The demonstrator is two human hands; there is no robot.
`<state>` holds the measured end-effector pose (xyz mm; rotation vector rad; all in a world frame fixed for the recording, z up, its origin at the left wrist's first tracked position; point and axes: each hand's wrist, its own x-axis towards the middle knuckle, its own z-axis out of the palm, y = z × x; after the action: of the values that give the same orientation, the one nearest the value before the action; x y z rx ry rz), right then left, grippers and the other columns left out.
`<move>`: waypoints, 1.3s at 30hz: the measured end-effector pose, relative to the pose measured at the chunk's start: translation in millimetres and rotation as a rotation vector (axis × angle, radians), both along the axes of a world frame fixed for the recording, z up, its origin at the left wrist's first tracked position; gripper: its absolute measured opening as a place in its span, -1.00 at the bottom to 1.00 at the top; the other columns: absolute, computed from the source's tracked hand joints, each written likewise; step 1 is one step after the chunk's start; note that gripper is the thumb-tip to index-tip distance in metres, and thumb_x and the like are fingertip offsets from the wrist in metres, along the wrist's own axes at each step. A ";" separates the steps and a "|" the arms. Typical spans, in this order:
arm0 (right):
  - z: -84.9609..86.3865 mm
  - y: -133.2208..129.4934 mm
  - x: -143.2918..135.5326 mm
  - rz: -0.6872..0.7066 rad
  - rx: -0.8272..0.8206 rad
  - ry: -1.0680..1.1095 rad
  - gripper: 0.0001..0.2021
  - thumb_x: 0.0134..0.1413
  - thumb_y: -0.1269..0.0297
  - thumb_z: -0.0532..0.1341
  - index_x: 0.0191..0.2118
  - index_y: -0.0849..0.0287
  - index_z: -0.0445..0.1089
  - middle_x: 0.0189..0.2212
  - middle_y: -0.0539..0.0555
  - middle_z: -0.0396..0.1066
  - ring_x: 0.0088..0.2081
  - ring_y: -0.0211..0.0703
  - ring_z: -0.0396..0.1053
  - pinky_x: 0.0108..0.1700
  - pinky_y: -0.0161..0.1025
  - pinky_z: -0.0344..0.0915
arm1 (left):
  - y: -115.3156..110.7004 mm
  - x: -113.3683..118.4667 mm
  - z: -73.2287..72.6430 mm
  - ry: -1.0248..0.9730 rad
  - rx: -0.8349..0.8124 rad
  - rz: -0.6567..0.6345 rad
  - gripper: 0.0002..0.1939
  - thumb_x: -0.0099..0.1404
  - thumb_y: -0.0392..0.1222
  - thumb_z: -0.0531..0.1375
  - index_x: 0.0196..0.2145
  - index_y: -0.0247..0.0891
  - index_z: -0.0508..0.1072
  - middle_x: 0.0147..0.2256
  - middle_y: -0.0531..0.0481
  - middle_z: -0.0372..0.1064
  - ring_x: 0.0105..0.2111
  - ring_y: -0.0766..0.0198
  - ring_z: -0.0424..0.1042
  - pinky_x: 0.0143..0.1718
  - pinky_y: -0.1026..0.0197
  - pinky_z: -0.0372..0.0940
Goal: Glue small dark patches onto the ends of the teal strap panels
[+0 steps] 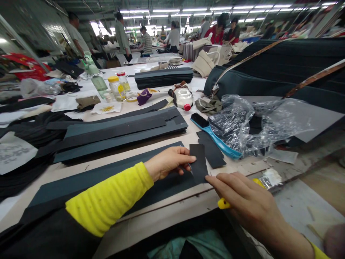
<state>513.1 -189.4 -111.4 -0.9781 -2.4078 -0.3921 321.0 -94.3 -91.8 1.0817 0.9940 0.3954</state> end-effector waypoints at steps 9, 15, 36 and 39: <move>-8.9 2.6 -15.3 0.021 -0.094 -0.064 -0.67 0.26 0.50 -0.18 -0.07 0.33 0.27 -0.26 0.15 0.26 -0.29 -0.11 0.20 -0.33 -0.21 0.17 | 14.1 -33.8 1.4 0.493 0.494 -0.187 -0.79 0.12 -0.09 0.15 -0.52 -0.28 0.29 -0.61 0.15 0.16 -0.61 0.39 0.15 -0.59 0.32 0.06; -13.7 13.1 -17.0 -0.048 -0.121 -0.065 -0.65 0.13 0.63 -0.15 -0.18 0.27 0.33 -0.29 0.13 0.26 -0.33 -0.12 0.17 -0.37 -0.23 0.09 | 21.7 -29.8 -4.2 0.697 0.762 -0.210 -0.89 0.13 -0.23 0.15 -0.52 -0.28 0.33 -0.59 0.14 0.24 -0.57 0.37 0.20 -0.52 0.31 0.05; -21.4 25.7 -16.9 -0.132 -0.187 -0.167 -0.71 0.01 0.67 -0.02 -0.25 0.26 0.33 -0.37 0.09 0.20 -0.36 -0.15 0.11 -0.38 -0.22 0.02 | 31.8 -21.0 -13.2 0.882 0.872 -0.207 -0.86 0.18 -0.16 0.11 -0.46 -0.24 0.38 -0.50 0.04 0.33 -0.51 0.28 0.26 -0.48 0.28 0.06; -21.8 27.1 -17.9 -0.137 -0.190 -0.167 -0.73 0.00 0.67 0.00 -0.26 0.27 0.33 -0.37 0.08 0.20 -0.36 -0.14 0.11 -0.38 -0.21 0.00 | 32.3 -20.6 -13.0 0.887 0.867 -0.209 -0.86 0.18 -0.16 0.11 -0.46 -0.25 0.37 -0.52 0.04 0.32 -0.52 0.29 0.25 -0.48 0.28 0.06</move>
<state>495.2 -162.3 -133.2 -1.2436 -2.5718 -0.3081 300.5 -62.0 -104.7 2.2382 1.5071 0.1478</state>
